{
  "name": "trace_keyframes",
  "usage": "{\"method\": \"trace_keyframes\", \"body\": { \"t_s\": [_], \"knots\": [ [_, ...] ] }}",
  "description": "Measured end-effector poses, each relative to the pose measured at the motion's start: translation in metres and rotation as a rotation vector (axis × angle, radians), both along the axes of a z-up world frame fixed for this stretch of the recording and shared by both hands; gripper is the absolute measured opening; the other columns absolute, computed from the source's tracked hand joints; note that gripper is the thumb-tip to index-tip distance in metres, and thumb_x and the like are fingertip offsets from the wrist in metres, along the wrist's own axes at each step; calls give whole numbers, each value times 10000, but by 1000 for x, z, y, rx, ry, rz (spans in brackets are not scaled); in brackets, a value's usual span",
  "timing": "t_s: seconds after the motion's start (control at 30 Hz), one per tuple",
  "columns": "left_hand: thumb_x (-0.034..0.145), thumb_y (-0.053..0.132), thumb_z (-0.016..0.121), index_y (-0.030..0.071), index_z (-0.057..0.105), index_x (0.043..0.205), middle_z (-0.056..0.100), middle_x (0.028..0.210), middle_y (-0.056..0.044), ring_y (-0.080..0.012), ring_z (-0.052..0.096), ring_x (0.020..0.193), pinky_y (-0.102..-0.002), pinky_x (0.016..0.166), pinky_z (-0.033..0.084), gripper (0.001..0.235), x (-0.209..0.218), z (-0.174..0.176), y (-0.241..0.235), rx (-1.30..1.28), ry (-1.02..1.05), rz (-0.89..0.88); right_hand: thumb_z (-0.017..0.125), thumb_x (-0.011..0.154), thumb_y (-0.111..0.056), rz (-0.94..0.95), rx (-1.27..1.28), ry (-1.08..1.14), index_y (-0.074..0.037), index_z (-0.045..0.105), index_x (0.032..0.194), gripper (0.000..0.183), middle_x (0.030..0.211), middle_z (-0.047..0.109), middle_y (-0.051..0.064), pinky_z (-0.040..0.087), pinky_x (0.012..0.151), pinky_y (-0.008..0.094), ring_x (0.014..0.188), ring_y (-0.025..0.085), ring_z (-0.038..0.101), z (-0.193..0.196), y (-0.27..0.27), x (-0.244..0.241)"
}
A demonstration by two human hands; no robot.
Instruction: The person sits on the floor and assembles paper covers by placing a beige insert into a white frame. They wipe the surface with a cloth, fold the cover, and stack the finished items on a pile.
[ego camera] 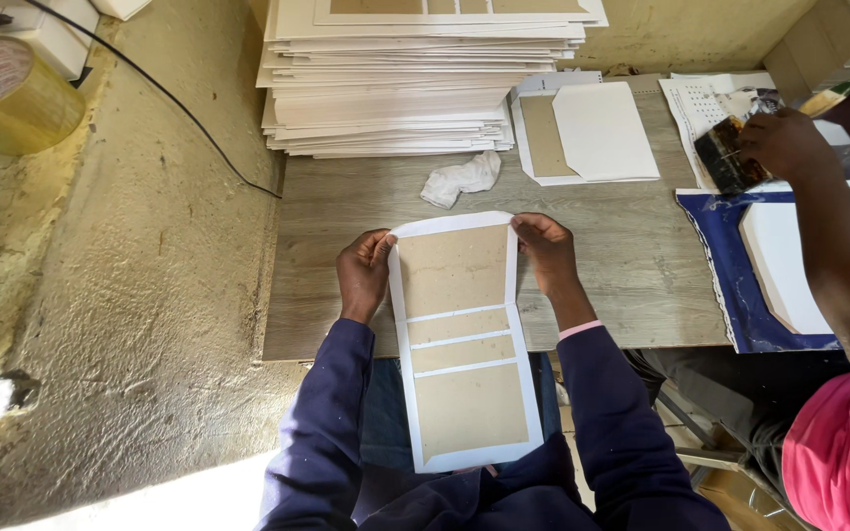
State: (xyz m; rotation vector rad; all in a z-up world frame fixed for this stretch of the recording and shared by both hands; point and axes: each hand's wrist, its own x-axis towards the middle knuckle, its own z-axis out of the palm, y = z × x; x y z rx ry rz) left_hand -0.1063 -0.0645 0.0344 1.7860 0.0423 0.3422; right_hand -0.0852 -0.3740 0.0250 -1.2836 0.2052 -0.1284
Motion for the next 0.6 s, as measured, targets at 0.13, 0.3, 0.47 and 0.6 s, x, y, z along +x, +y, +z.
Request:
{"method": "trace_keyframes", "body": {
  "t_s": [0.13, 0.3, 0.47, 0.6],
  "knots": [
    [1055, 233, 765, 145, 850, 1077, 810, 852, -114, -167, 715, 806, -372, 783, 569, 125, 4, -3, -7, 96, -55, 55, 844, 1001, -169, -56, -181, -140, -53, 806, 1118, 169, 843, 764, 31, 561, 649, 202, 708, 50, 671, -13, -2, 7],
    [1051, 236, 767, 159, 854, 1067, 808, 846, -120, -199, 735, 795, -380, 761, 570, 118, 9, -8, -8, 100, -39, 80, 806, 1038, -126, -118, -243, -217, -15, 787, 1085, 122, 764, 696, 20, 483, 653, 184, 721, 28, 578, -1, 9, -8],
    [1048, 230, 756, 176, 856, 1069, 811, 827, -87, -129, 689, 779, -356, 756, 563, 116, 9, -11, 2, 61, -12, 74, 689, 1084, -156, -44, -182, -130, -48, 783, 1114, 146, 789, 728, 33, 516, 610, 229, 661, 69, 638, 5, 10, -18],
    [1046, 216, 763, 166, 854, 1064, 800, 804, -64, -83, 610, 803, -316, 765, 554, 106, 4, -6, 4, 20, -24, 50, 765, 1045, -242, 148, 141, 45, -73, 760, 1164, 207, 966, 786, 76, 598, 708, 299, 827, 174, 777, 0, -7, -11]
  ]
}}
